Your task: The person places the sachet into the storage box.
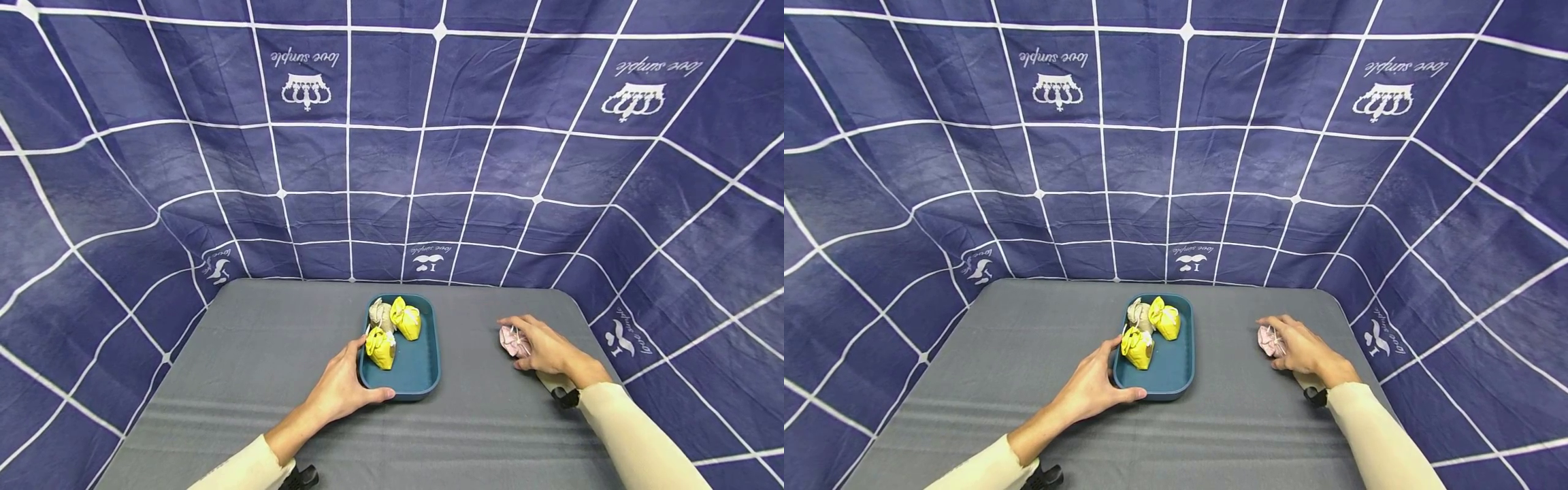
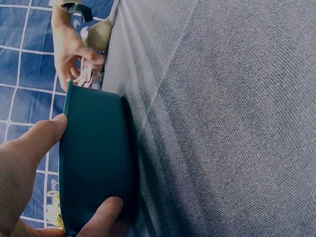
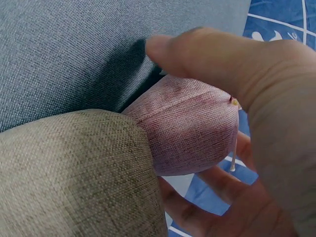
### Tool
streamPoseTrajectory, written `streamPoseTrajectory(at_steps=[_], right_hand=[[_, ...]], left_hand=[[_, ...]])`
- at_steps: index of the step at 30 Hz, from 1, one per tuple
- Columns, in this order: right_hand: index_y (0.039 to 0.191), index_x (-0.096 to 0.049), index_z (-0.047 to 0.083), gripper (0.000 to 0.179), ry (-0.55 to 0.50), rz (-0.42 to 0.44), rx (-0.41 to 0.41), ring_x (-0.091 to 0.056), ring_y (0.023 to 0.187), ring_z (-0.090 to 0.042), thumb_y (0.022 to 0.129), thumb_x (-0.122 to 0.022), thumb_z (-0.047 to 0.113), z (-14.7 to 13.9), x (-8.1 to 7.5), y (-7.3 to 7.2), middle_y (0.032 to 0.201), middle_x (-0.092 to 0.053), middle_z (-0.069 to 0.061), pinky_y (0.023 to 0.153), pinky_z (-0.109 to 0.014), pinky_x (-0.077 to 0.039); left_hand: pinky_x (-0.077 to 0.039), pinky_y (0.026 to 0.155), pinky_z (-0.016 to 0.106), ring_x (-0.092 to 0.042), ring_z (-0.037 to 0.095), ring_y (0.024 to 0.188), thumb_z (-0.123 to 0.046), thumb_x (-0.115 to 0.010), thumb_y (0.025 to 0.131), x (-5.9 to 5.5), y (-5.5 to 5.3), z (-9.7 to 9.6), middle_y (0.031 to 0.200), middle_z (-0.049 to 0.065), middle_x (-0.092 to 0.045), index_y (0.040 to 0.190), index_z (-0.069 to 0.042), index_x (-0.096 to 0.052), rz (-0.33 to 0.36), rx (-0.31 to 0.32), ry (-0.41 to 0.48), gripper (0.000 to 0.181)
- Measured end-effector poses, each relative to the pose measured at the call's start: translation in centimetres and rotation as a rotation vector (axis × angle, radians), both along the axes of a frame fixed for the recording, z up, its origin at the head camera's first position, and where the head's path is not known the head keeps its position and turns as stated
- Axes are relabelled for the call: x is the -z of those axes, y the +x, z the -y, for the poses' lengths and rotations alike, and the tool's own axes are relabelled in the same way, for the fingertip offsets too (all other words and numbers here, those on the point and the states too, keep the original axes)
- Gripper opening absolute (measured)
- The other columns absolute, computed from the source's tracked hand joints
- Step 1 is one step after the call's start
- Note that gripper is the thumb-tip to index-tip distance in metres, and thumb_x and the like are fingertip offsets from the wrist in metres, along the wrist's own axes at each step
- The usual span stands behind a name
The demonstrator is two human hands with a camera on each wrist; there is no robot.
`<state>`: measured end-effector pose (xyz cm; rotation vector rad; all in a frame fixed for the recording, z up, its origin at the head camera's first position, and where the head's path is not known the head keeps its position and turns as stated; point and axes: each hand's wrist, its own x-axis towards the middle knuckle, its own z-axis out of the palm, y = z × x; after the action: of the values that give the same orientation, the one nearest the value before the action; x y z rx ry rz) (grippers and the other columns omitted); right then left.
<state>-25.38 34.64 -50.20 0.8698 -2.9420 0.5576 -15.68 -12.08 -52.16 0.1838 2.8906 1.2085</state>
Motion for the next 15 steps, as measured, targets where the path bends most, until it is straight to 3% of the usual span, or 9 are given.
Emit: streamPoseTrajectory(at_steps=[4,9,15], right_hand=[[0.155,-0.066,0.014,0.091,0.025,-0.006,0.001,-0.077,0.122,-0.036,0.073,-0.107,0.005,-0.22,0.09,-0.02,0.136,-0.077,-0.012,0.097,-0.057,-0.064],[0.153,-0.066,0.016,0.087,0.045,-0.019,0.0,-0.078,0.121,-0.038,0.077,-0.102,-0.002,-0.27,0.0,-0.07,0.134,-0.079,-0.012,0.092,-0.058,-0.065],[0.154,-0.066,0.019,0.084,0.065,-0.022,0.008,-0.08,0.119,-0.039,0.081,-0.102,0.001,-0.16,-0.09,-0.24,0.135,-0.081,-0.012,0.085,-0.058,-0.066]], left_hand=[[-0.057,0.124,0.065,-0.064,0.048,0.154,-0.056,-0.111,0.069,0.01,-0.03,-0.04,0.167,0.026,-0.064,0.173,-0.005,-0.049,0.004,0.0,0.0,0.131],[-0.056,0.124,0.065,-0.064,0.049,0.154,-0.056,-0.11,0.07,-0.06,-0.06,-0.08,0.168,0.027,-0.063,0.173,-0.005,-0.049,0.002,0.002,0.001,0.131],[-0.056,0.124,0.065,-0.063,0.049,0.154,-0.056,-0.11,0.07,-0.06,-0.02,-0.07,0.168,0.027,-0.063,0.174,-0.005,-0.048,0.007,0.003,0.001,0.131]])
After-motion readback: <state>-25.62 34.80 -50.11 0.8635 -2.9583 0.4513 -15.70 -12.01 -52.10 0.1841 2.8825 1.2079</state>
